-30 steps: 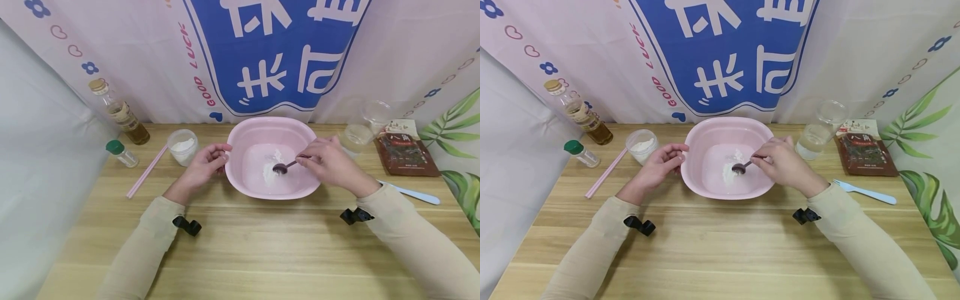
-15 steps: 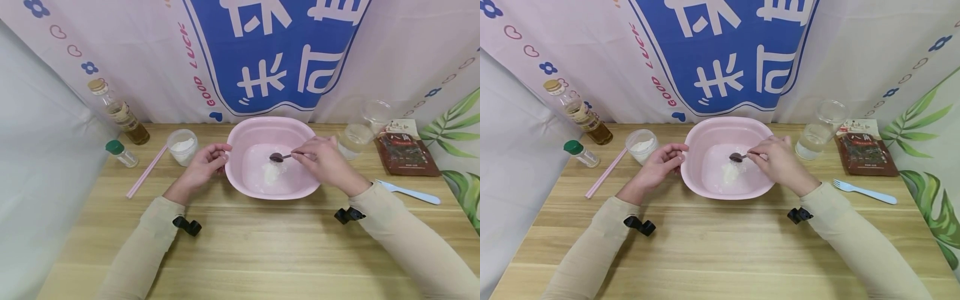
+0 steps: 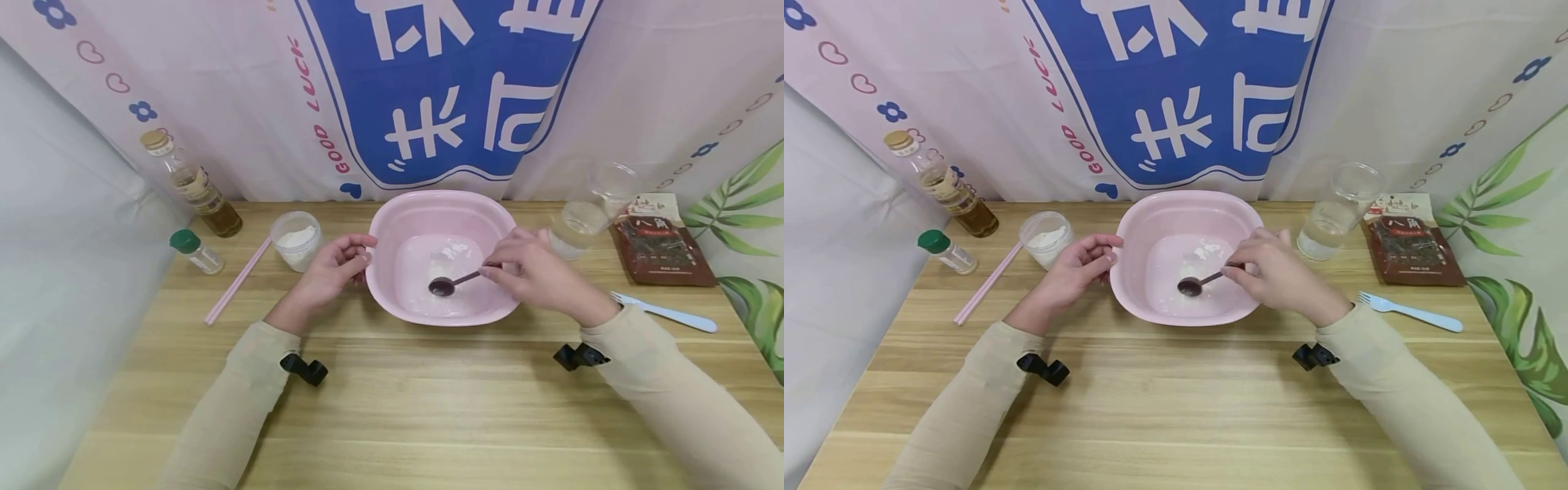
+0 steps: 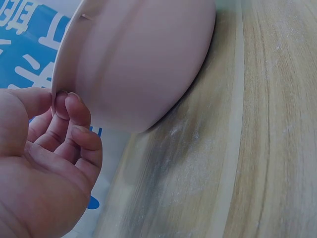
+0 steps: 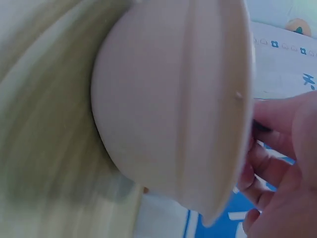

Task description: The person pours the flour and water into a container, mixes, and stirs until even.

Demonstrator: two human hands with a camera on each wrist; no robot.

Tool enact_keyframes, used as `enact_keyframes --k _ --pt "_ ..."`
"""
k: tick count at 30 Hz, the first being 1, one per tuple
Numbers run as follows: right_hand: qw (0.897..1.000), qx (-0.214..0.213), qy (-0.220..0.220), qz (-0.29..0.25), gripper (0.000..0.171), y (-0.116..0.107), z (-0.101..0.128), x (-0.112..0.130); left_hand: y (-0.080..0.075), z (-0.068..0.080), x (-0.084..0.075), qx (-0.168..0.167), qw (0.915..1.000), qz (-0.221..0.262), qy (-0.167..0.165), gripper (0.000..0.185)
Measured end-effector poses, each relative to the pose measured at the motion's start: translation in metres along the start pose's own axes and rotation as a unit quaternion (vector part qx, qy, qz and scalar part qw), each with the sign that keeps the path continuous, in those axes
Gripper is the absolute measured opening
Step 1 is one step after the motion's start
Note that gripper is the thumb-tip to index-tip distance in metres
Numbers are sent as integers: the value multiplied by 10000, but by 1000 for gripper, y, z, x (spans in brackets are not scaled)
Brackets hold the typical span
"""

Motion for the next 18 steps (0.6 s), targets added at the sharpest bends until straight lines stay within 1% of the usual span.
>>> enact_keyframes --k 3,8,11,14,18 --pt "10000 -55 -80 7 6 6 -3 1 -1 0 1 -17 10000 -7 -29 36" --pt "9976 -442 91 515 8 5 -5 -3 0 0 2 -8 10000 11 -31 36" --pt "9962 -500 161 693 8 0 -2 -5 0 0 1 10 10000 9 -22 37" --pt "9974 -421 47 582 5 -2 1 -5 0 0 1 4 10000 34 -50 37" --pt "9991 -203 -269 260 4 2 2 -2 -1 -1 2 -19 10000 16 -70 36"
Point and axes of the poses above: each hand's wrist, its own z-axis away from the middle knuckle, its own y-axis out of the palm, x = y × z, the point moved 5 cm from there along -z, towards the middle knuckle, and after that the axes turned 3 degrees about -y, right-handed, at the moved point
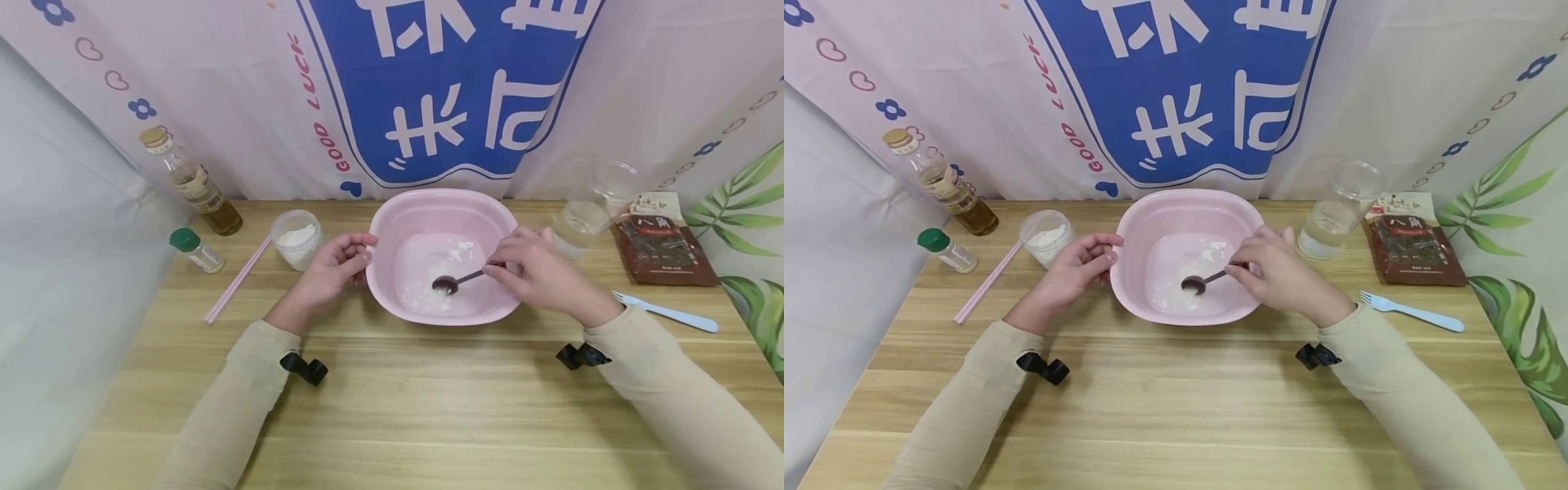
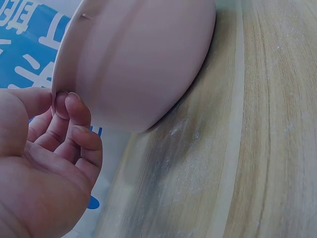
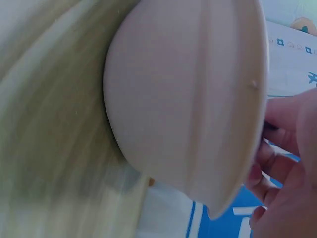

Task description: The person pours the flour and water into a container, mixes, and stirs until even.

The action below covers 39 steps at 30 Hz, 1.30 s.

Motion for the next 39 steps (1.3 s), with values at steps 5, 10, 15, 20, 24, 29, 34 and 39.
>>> enact_keyframes --k 5,10,15,20,24,29,34,39 --pt "9998 -104 -121 133 5 8 -5 3 -1 0 0 -20 10000 -53 1 36" --pt "9970 -509 51 576 5 3 -5 0 -1 0 0 -15 10000 -84 9 36" --pt "9964 -544 -11 644 4 -5 -1 -2 -1 -1 0 -28 10000 -71 -47 36" --pt "9993 -189 -266 163 3 0 0 0 0 0 0 -9 10000 -62 -69 37" --pt "9994 -152 -300 -16 4 11 -4 4 0 0 -1 -3 10000 -47 -35 37" --pt "9982 -422 49 419 6 11 -9 2 0 -1 -1 -7 10000 -35 -8 36" --pt "9936 -729 191 839 6 -1 -4 -3 0 -1 -1 -16 10000 -42 18 36" --pt "9938 -782 -27 790 6 -6 2 -5 0 -1 -1 -12 10000 -35 6 36"
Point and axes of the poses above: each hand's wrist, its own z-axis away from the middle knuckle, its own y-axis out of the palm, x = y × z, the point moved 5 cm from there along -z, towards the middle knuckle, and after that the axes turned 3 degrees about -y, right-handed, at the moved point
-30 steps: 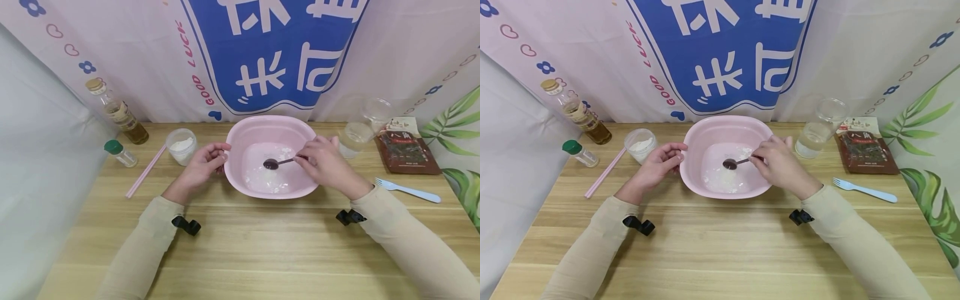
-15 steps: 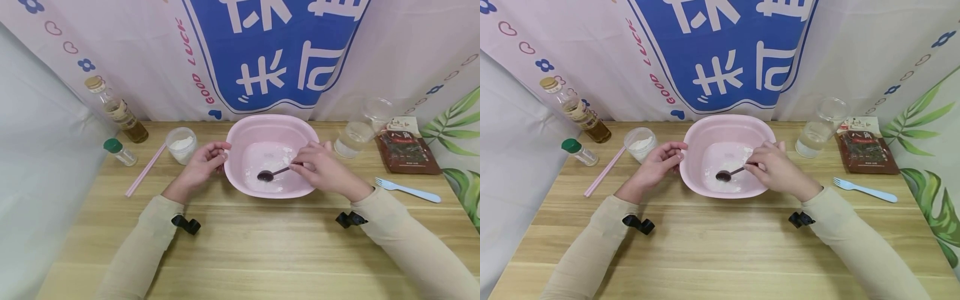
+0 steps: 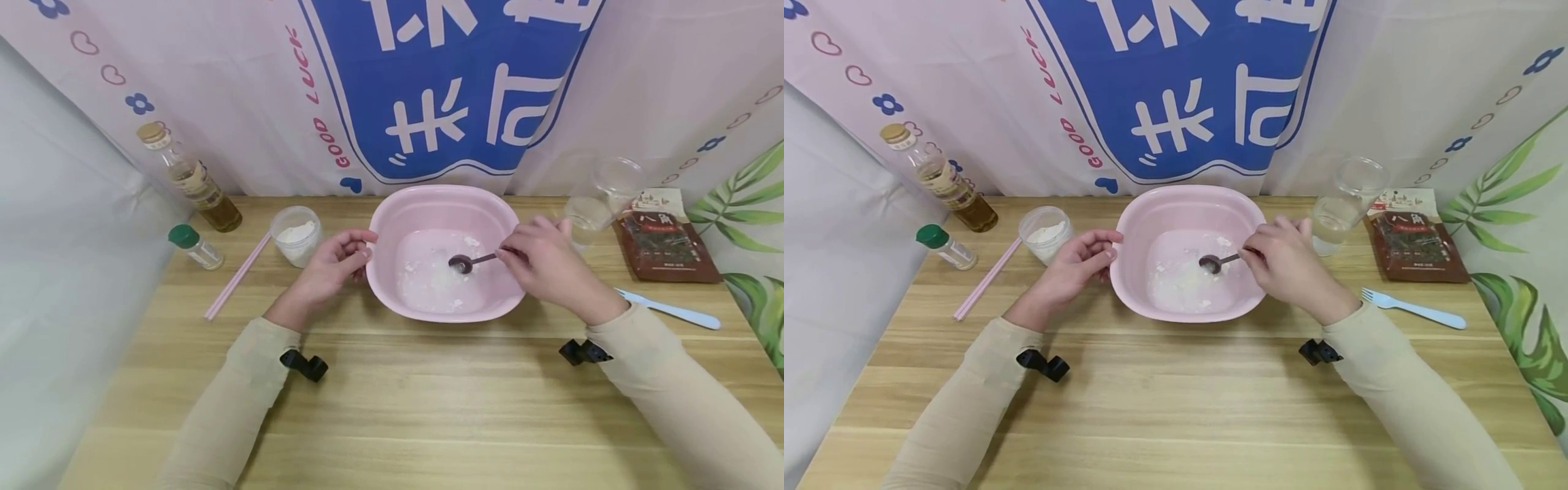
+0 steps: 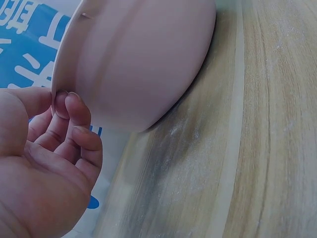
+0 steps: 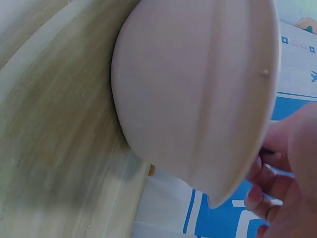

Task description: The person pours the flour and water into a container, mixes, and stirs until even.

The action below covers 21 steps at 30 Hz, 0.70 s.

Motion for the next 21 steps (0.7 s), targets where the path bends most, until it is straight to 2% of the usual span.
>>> enact_keyframes --k 9,12,15,21 --pt "9948 310 -676 -690 5 7 2 16 1 0 0 10 10000 1 -2 35" --pt "9927 435 -827 -760 4 12 2 22 0 0 -1 3 10000 -28 -1 35" --pt "9943 406 -710 -687 2 13 1 23 0 0 -1 3 10000 -35 0 36" --pt "9999 20 -110 -115 4 7 -1 11 0 0 0 5 10000 -38 -53 36"
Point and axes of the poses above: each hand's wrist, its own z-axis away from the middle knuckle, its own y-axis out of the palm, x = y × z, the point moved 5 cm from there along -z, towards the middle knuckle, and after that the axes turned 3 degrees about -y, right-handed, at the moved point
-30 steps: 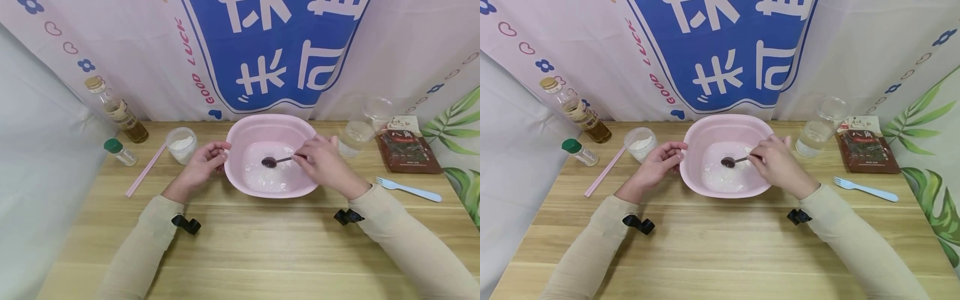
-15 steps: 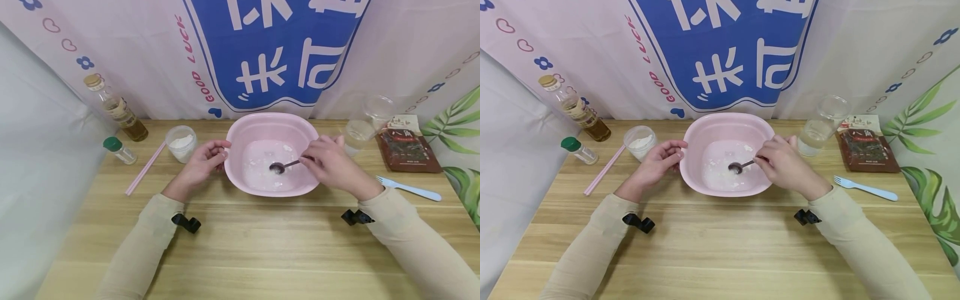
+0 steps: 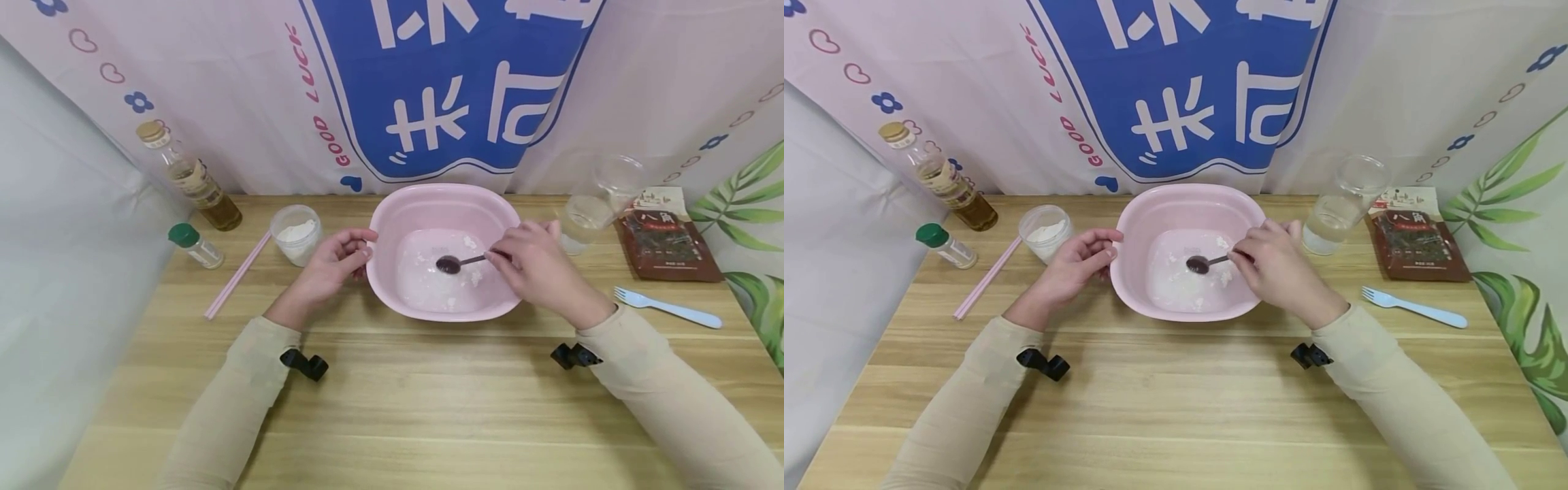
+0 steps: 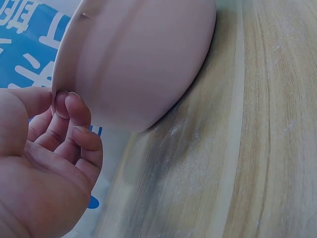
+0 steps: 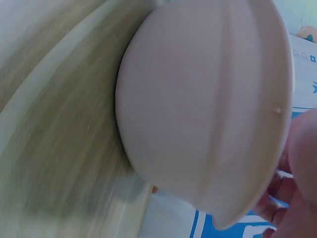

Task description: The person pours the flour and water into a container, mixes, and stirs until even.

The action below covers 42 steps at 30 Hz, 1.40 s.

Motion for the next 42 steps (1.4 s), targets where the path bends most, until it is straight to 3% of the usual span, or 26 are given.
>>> enact_keyframes --k 6,12,15,23,27,36,42 --pt "9998 -134 -3 118 3 -5 4 -6 0 0 -1 -9 10000 -1 -40 36" --pt "9965 362 -468 -595 5 4 6 7 0 1 -1 -7 10000 38 -68 36" --pt "9950 521 -512 -688 3 9 4 12 0 1 -1 -10 9999 42 -90 36" --pt "9998 45 108 175 6 2 -2 2 0 0 1 -26 9999 52 -138 36" --pt "9993 -81 190 326 5 -5 2 -3 0 0 -1 -32 9999 44 -136 36" --pt "9972 114 -697 -227 5 -1 5 7 0 0 -1 -21 9999 -14 -129 35" --pt "9951 165 -808 -547 3 11 1 13 0 0 -1 -2 9999 17 -145 35"
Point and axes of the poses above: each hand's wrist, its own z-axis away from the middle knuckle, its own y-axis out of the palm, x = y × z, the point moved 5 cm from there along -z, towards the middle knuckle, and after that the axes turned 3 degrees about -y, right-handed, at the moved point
